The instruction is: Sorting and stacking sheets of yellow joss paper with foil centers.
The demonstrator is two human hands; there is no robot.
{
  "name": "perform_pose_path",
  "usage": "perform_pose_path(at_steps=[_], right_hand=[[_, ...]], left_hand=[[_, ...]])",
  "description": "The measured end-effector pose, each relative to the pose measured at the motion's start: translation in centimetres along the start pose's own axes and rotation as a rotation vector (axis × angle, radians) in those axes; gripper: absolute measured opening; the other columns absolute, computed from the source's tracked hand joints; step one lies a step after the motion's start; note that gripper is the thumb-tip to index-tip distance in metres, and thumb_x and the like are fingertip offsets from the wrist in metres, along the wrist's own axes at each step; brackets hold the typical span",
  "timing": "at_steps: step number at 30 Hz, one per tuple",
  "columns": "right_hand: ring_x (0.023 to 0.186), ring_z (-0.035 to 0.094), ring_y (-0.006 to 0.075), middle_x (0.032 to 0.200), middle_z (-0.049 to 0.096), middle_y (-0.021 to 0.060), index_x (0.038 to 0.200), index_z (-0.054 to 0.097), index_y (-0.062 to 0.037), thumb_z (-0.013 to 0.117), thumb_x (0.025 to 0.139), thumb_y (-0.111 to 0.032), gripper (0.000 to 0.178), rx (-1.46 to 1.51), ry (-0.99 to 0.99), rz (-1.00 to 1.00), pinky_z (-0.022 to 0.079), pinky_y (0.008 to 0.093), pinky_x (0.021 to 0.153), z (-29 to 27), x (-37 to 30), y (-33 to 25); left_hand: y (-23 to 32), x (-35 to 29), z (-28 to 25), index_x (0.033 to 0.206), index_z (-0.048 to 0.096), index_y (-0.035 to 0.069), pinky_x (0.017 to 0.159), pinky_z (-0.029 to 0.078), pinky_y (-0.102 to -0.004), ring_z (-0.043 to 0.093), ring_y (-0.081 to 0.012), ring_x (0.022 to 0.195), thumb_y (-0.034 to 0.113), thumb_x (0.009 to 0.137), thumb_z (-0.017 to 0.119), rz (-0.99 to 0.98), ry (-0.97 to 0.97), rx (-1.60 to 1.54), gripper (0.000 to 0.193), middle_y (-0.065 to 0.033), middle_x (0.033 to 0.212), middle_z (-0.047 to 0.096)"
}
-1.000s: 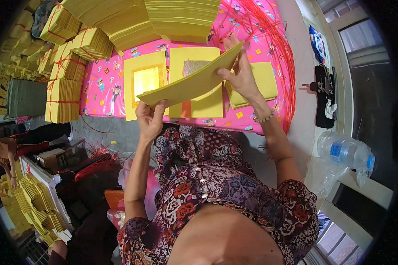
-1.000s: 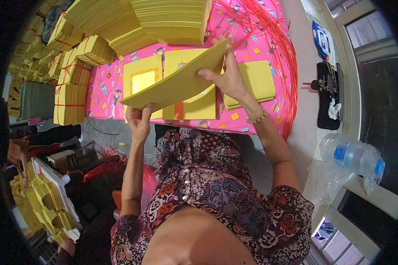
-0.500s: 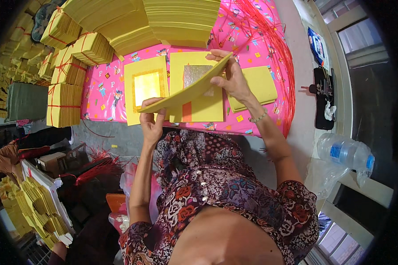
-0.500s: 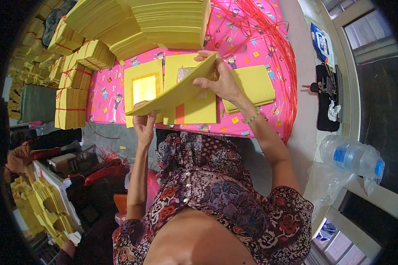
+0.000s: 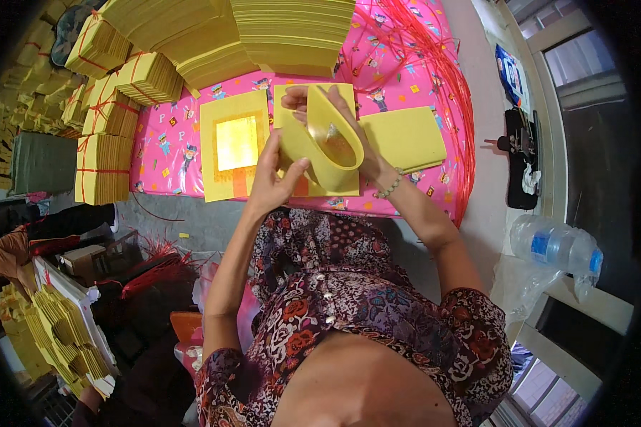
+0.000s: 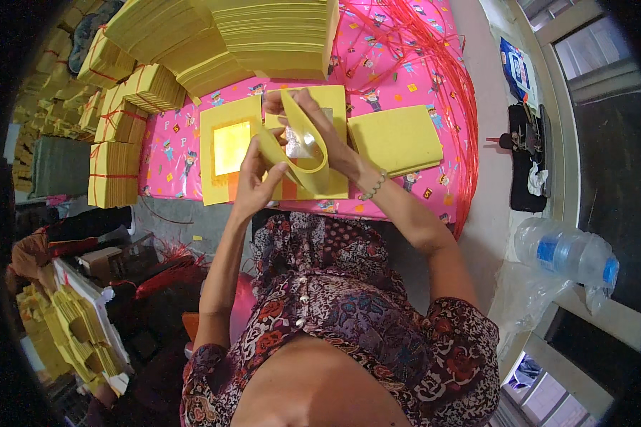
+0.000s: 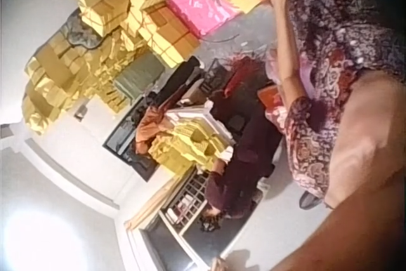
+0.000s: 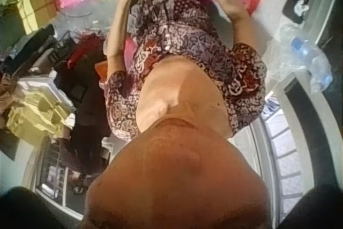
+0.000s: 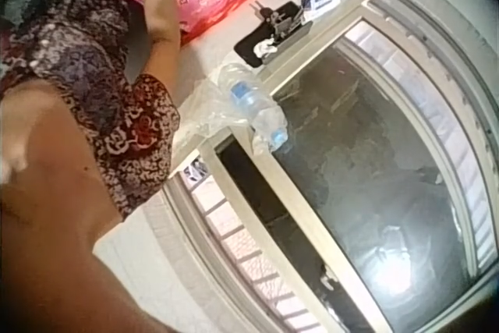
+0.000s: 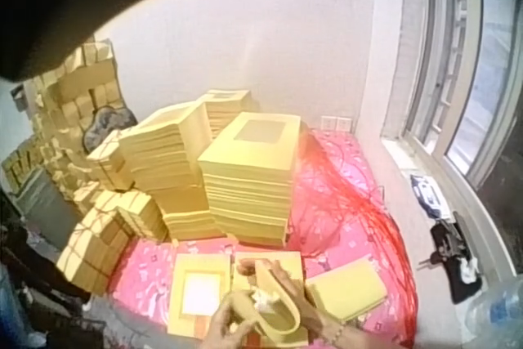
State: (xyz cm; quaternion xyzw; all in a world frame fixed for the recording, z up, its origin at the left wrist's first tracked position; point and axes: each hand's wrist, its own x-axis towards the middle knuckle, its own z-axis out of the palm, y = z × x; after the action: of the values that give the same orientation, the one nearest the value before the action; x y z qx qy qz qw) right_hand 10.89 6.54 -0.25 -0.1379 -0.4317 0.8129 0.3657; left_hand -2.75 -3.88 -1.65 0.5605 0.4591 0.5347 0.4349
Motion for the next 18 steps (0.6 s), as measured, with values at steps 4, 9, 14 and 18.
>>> perform_pose_path(at_steps=[4,9,14,18], right_hand=[[0.106,0.053,0.0142,0.112,0.054,0.0042,0.127,0.048,-0.0035,0.036,0.097,-0.050,0.056,0.301,0.029,0.134,0.043,0.0314,0.093,0.8,-0.7,1.0],[0.103,0.054,0.0139,0.112,0.053,0.0038,0.129,0.046,-0.0038,0.034,0.098,-0.049,0.056,0.308,-0.028,0.138,0.044,0.0322,0.094,0.6,-0.9,1.6],[0.104,0.053,0.0141,0.114,0.053,0.0040,0.129,0.043,-0.0029,0.033,0.098,-0.048,0.056,0.352,-0.009,0.202,0.044,0.0314,0.094,1.0,-1.1,1.3],[0.104,0.054,0.0144,0.115,0.052,0.0065,0.124,0.045,-0.0014,0.029,0.098,-0.050,0.058,-0.010,0.007,0.049,0.043,0.0317,0.094,-2.2,-0.2,1.9]], left_hand=[[0.0,0.6,1.6,0.134,0.036,0.000,0.099,0.036,-0.0346,0.043,-0.0200,0.116,0.004,0.080,0.063,0.047,0.048,0.014,0.061,-0.0111,0.123,0.043],[-0.9,0.6,1.2,0.129,0.040,0.001,0.096,0.039,-0.0356,0.048,-0.0208,0.106,0.007,0.078,0.069,-0.023,0.056,0.029,0.060,-0.0096,0.118,0.043],[-0.7,1.1,-0.1,0.115,0.046,0.003,0.092,0.042,-0.0331,0.051,-0.0171,0.102,0.005,0.077,0.071,-0.096,0.030,0.032,0.046,-0.0071,0.110,0.050],[0.0,1.4,0.3,0.117,0.045,0.003,0.090,0.043,-0.0315,0.054,-0.0153,0.102,0.003,0.078,0.070,-0.167,-0.017,-0.296,0.047,-0.0075,0.105,0.056]])
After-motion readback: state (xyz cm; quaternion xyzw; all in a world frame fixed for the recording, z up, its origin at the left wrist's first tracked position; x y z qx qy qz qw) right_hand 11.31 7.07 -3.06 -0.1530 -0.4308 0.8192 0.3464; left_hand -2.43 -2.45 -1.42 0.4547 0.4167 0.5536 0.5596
